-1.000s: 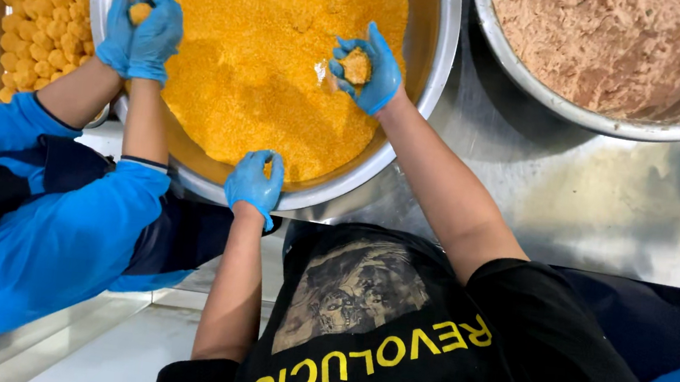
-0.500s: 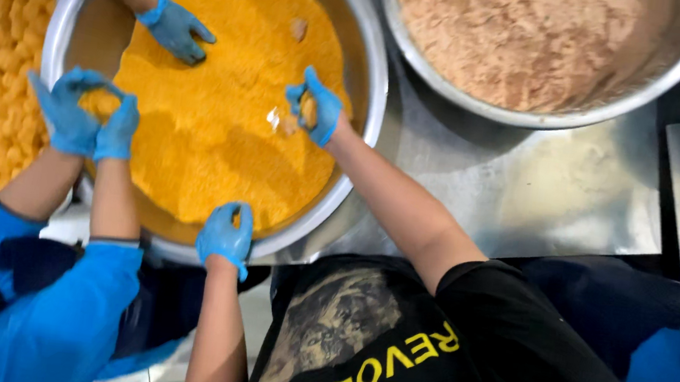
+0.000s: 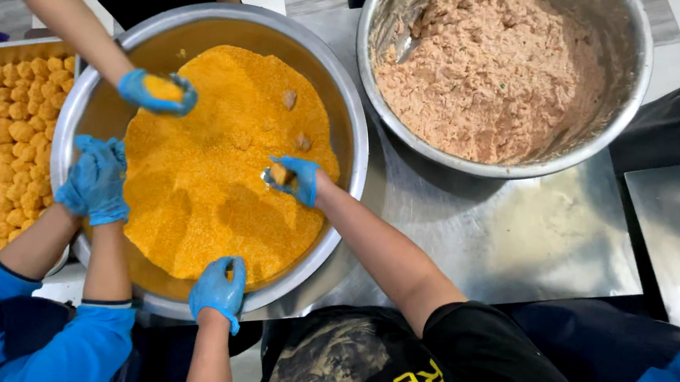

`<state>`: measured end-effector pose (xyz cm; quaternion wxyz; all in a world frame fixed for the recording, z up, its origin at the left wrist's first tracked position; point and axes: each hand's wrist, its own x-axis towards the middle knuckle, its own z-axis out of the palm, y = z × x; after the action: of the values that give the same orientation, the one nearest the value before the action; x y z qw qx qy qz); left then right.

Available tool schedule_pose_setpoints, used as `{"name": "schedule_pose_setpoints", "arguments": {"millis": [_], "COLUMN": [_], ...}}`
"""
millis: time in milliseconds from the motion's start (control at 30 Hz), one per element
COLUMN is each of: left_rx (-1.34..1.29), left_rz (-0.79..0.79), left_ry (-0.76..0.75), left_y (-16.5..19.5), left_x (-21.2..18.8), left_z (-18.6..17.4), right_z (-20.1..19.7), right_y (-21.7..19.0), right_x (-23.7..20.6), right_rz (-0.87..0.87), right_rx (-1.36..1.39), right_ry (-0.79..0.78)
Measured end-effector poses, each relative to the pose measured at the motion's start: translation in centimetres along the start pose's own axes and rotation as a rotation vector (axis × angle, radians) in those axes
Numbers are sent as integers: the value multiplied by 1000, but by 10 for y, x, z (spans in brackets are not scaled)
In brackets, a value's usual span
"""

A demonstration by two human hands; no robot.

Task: The person coats round filling balls in an orange crumb mixture in a large metal bowl, rolling each ball between their gloved hands to cover it, then places the coated balls onto a tray holding other finished balls.

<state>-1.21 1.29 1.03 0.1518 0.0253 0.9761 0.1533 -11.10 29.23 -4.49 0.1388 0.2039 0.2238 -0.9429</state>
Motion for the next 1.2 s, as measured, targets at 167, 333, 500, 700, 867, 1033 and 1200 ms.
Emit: {"name": "schedule_pose_setpoints", "arguments": {"millis": [167,333,500,700,867,1033,1200], "left_rx": [23,22,22,21,-43,-63,28], "left_rz": [29,53,85,144,182,97,-10], "left_ry": [33,43,61,104,133,58,-34], "left_y": [-5,-15,-23,-28,-22,-9,-1], "left_x": [3,9,14,13,6,-3,5], "left_z": [2,7,12,14,7,-11,-24], "right_z": [-1,4,-5,-6,1,18,51], "right_y": [-11,-16,-16,-9,23,46,46], "right_x": [-15,-13,-8,-8,-12,-20,11], "right_rz": [28,-127,-127,-179,-19,-356,-57], "right_rx": [238,87,111,-200,-784,-1579,-1438], "right_ry": [-359,-129,13,-32,3,-176,-82]}}
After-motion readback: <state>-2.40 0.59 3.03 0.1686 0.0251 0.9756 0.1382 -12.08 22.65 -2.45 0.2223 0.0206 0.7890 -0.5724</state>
